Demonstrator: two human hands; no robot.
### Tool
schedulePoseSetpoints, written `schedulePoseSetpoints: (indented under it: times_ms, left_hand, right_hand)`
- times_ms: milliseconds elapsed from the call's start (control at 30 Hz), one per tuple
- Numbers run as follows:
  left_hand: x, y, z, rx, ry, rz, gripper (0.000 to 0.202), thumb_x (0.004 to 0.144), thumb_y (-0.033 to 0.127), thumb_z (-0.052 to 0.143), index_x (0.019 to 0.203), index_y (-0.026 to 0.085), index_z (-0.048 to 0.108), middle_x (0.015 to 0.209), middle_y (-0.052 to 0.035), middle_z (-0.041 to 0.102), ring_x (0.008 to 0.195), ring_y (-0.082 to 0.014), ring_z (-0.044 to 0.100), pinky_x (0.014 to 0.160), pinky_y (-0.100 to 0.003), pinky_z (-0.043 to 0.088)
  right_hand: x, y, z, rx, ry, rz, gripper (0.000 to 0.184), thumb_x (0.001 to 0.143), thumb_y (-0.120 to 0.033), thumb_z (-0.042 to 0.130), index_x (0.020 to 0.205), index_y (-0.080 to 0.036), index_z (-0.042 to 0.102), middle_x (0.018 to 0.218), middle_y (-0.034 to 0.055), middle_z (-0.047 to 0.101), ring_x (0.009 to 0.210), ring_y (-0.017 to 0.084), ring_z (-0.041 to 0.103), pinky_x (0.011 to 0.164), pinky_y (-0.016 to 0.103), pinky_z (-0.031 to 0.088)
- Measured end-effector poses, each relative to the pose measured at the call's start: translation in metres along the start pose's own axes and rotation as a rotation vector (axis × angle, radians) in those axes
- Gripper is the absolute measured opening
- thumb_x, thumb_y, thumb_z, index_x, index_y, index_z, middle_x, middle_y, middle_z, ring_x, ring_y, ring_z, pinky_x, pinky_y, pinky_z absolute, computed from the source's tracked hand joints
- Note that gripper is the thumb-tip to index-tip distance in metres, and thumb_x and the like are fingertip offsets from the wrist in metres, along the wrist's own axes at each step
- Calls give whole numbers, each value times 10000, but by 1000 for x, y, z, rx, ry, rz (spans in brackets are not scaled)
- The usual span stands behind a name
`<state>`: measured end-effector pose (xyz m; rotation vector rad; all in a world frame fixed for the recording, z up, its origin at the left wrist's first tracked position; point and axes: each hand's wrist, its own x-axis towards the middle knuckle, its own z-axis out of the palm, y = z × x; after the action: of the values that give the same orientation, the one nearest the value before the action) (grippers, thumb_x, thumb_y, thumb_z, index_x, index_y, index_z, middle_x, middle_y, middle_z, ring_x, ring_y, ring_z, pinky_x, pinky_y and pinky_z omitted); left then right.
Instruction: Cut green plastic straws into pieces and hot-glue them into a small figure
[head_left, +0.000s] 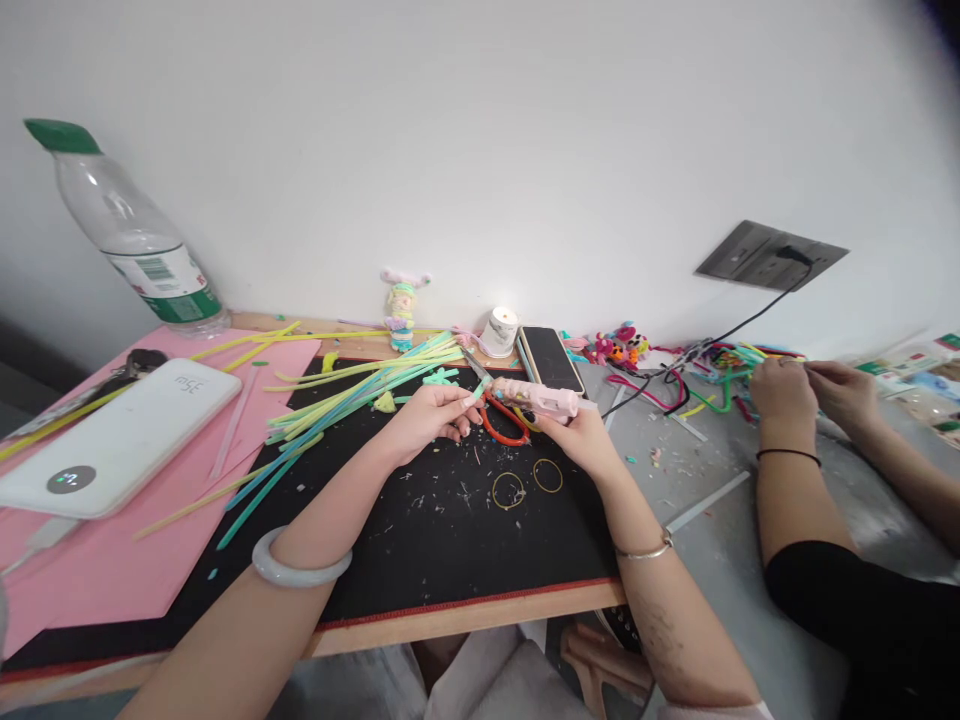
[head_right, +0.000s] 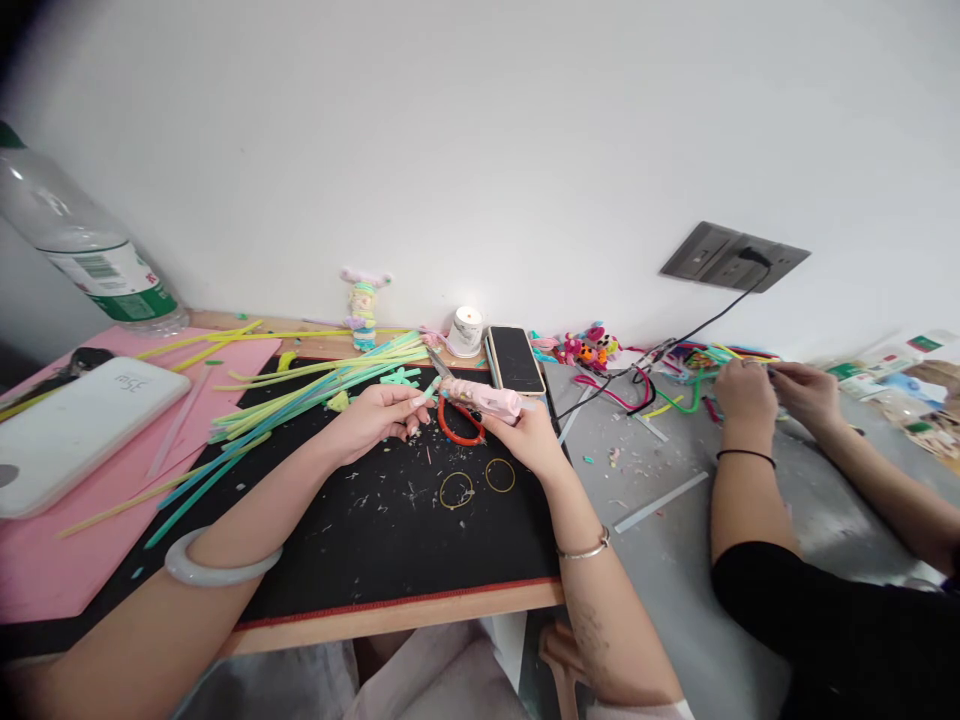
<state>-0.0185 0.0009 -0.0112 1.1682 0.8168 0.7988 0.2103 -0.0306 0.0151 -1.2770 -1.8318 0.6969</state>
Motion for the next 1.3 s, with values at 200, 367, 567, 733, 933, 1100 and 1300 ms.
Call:
schedulePoseSetpoints:
  times_ms: [200,367,567,733,933,1100,1300]
  left_hand:
    - [1,-2,-1,6,-4,0,292,764,414,609,829,131,638,733,-41,623,573,-74,525,519,-195,434]
    - [1,-3,-2,18,-12,0,287,770,418,600,768,132,628,703,-35,614,573,-74,523,530,-197,437]
    - [1,-3,-1,23,26,-7,301,756,414,614,837,125,635,767,-52,635,568,-74,526,526,-207,443]
    - [1,-2,0,38,31,-3,302,753,423,612,793,124,621,744,-52,630,568,-81,532,533,-216,445]
    - [0,1,0,31,35,0,295,756,415,610,817,126,624,747,-45,634,559,-76,533,533,-219,440]
    - [0,0,0,42,40,4,301,760,417,607,815,122,629,746,-49,635,565,-80,540,536,-221,440]
    - [-1,0,0,48,32,7,291,766,406,604,811,119,625,741,-48,630,567,-80,538,536,-216,441]
  right_hand:
    - [1,-4,1,5,-52,16,333,782,-329,602,1076,-185,661,1026,61,694,902,224,651,795,331,512]
    - [0,-2,1,4,-41,33,323,788,-329,586,1057,-169,665,1021,69,696,900,225,651,778,321,513]
    - [1,1,1,-1,-13,17,326,774,-321,598,1047,-157,665,1016,77,696,904,232,648,799,342,508]
    - [0,6,1,-30,-58,5,298,754,-301,619,1003,-147,676,986,77,701,885,231,646,789,346,510]
    - [0,1,2,-5,-43,35,324,772,-302,596,1058,-167,664,1013,66,696,909,234,644,805,353,509]
    - [0,0,1,-1,-39,22,316,778,-304,592,1051,-164,666,1019,68,694,907,231,645,805,341,506]
    - [0,3,2,-16,-40,35,317,769,-295,600,1039,-143,668,1013,77,695,886,231,647,789,342,506]
